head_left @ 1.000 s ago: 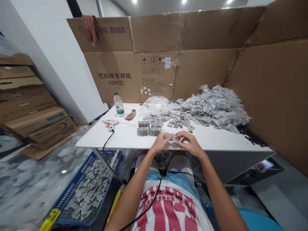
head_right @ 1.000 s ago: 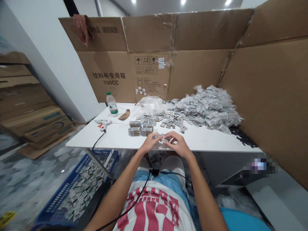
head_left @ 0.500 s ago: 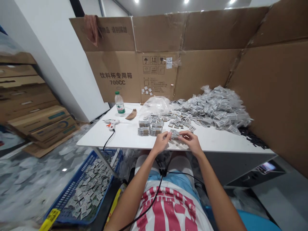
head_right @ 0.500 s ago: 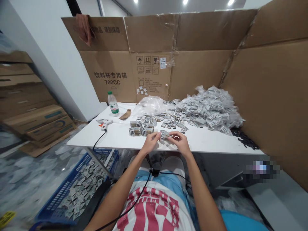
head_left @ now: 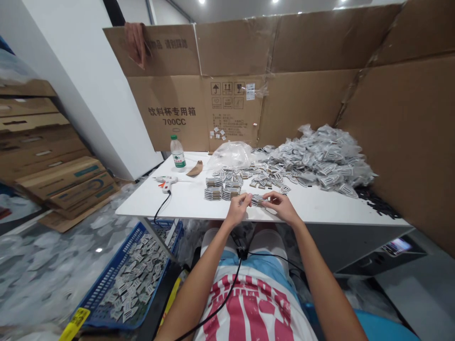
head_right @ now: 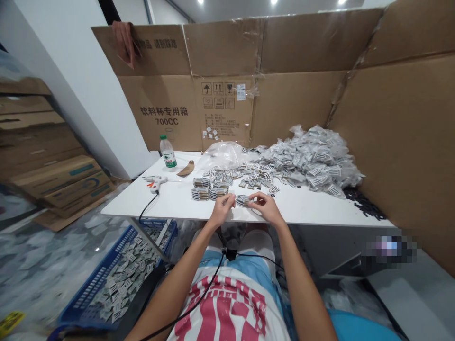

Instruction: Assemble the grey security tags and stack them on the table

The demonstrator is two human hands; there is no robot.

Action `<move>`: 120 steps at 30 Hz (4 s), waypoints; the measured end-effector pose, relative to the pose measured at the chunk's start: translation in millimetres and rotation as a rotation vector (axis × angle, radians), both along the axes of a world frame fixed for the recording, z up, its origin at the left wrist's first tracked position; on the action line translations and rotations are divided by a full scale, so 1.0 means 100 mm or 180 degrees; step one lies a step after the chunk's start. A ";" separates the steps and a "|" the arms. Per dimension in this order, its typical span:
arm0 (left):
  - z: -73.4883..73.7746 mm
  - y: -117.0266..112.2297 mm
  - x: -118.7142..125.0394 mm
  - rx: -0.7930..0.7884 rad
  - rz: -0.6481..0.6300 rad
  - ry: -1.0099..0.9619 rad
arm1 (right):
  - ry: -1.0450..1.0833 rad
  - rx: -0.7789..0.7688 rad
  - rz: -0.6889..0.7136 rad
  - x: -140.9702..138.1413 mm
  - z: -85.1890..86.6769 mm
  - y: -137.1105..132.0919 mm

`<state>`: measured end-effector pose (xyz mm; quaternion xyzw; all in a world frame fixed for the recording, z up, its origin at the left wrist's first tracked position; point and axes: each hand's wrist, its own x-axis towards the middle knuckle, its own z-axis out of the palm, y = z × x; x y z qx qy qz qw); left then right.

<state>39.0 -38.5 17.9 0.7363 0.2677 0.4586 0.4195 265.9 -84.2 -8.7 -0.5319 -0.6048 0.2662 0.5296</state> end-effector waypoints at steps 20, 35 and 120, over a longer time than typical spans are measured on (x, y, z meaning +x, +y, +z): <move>-0.01 0.01 0.01 -0.0001 -0.0029 0.0071 | -0.0018 -0.0080 0.0097 -0.01 -0.02 0.00; 0.00 0.05 0.02 0.0026 -0.0419 0.0264 | -0.1476 -0.0387 -0.2653 0.55 -0.17 0.30; 0.00 0.04 0.03 -0.0134 -0.0559 -0.0156 | 0.0286 -0.0576 0.0216 -0.18 0.28 -0.38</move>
